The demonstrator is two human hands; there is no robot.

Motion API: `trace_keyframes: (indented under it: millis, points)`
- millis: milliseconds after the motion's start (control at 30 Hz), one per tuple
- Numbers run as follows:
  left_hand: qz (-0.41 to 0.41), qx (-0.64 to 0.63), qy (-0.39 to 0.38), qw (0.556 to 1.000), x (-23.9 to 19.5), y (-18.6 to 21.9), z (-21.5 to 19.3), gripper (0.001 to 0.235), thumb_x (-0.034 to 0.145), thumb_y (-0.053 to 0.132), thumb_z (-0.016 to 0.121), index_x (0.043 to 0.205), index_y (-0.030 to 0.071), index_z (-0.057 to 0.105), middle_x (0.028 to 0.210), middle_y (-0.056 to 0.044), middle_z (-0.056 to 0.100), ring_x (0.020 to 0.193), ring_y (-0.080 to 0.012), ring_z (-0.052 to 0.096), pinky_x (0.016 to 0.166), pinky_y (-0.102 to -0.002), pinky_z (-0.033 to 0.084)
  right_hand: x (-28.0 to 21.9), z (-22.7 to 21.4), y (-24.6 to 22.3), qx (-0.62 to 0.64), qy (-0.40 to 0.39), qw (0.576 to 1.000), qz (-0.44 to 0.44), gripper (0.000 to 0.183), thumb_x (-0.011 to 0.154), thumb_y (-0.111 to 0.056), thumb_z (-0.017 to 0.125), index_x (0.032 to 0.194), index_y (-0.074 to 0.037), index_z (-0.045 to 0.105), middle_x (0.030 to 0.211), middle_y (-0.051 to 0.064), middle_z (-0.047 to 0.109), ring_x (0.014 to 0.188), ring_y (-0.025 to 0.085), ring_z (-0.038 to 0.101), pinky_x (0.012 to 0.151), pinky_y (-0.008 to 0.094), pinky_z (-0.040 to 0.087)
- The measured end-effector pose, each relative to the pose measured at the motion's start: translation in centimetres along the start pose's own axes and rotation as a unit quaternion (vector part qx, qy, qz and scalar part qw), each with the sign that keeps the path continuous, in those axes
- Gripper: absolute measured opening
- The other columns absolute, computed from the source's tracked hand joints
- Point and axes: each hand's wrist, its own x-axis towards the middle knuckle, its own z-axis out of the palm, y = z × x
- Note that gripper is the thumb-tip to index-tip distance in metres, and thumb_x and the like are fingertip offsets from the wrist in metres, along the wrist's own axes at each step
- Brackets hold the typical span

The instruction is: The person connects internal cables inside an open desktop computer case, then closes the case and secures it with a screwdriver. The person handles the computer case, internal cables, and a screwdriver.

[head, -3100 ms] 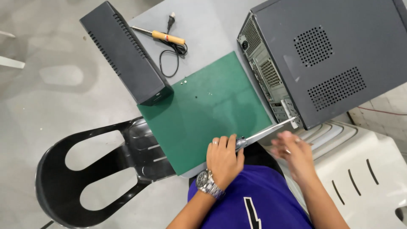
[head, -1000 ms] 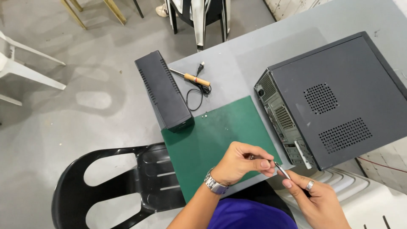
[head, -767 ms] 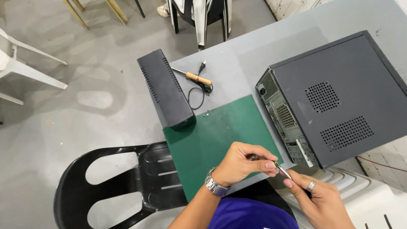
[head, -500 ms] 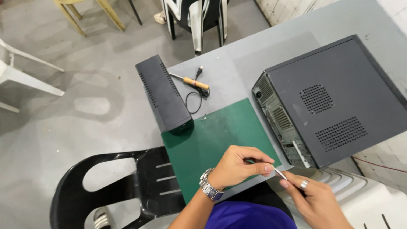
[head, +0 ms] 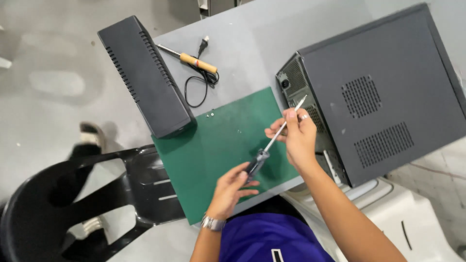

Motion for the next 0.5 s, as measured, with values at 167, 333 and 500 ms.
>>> trace_keyframes:
  millis: [167, 333, 500]
  points:
    - [0.121, -0.028, 0.142, 0.982, 0.9, 3.2, 0.6, 0.037, 0.090, 0.007, 0.061, 0.122, -0.010, 0.056, 0.105, -0.026, 0.065, 0.084, -0.0364, 0.070, 0.069, -0.043, 0.063, 3.6, 1.5, 0.6, 0.006, -0.030, 0.998, 0.055, 0.020, 0.104, -0.023, 0.036, 0.103, -0.006, 0.046, 0.084, 0.021, 0.070, 0.072, 0.029, 0.073, 0.064, 0.044, 0.063]
    - [0.176, -0.040, 0.200, 0.963, 2.8, 5.5, 1.6, 0.038, 0.087, 0.003, 0.065, 0.120, -0.012, 0.056, 0.099, -0.027, 0.067, 0.082, -0.0351, 0.071, 0.070, -0.043, 0.064, 7.1, 0.7, 2.0, 0.016, -0.054, 0.996, 0.073, 0.021, 0.104, -0.024, 0.036, 0.107, -0.006, 0.047, 0.091, 0.025, 0.069, 0.072, 0.032, 0.072, 0.061, 0.044, 0.063]
    - [0.198, -0.054, 0.218, 0.954, 4.0, 6.9, 2.6, 0.037, 0.085, 0.005, 0.069, 0.115, -0.013, 0.059, 0.098, -0.030, 0.069, 0.081, -0.0374, 0.072, 0.070, -0.043, 0.064, 7.9, 0.9, 0.9, 0.034, -0.033, 0.995, 0.091, 0.021, 0.105, -0.024, 0.034, 0.106, -0.007, 0.046, 0.092, 0.024, 0.069, 0.073, 0.032, 0.073, 0.063, 0.042, 0.065]
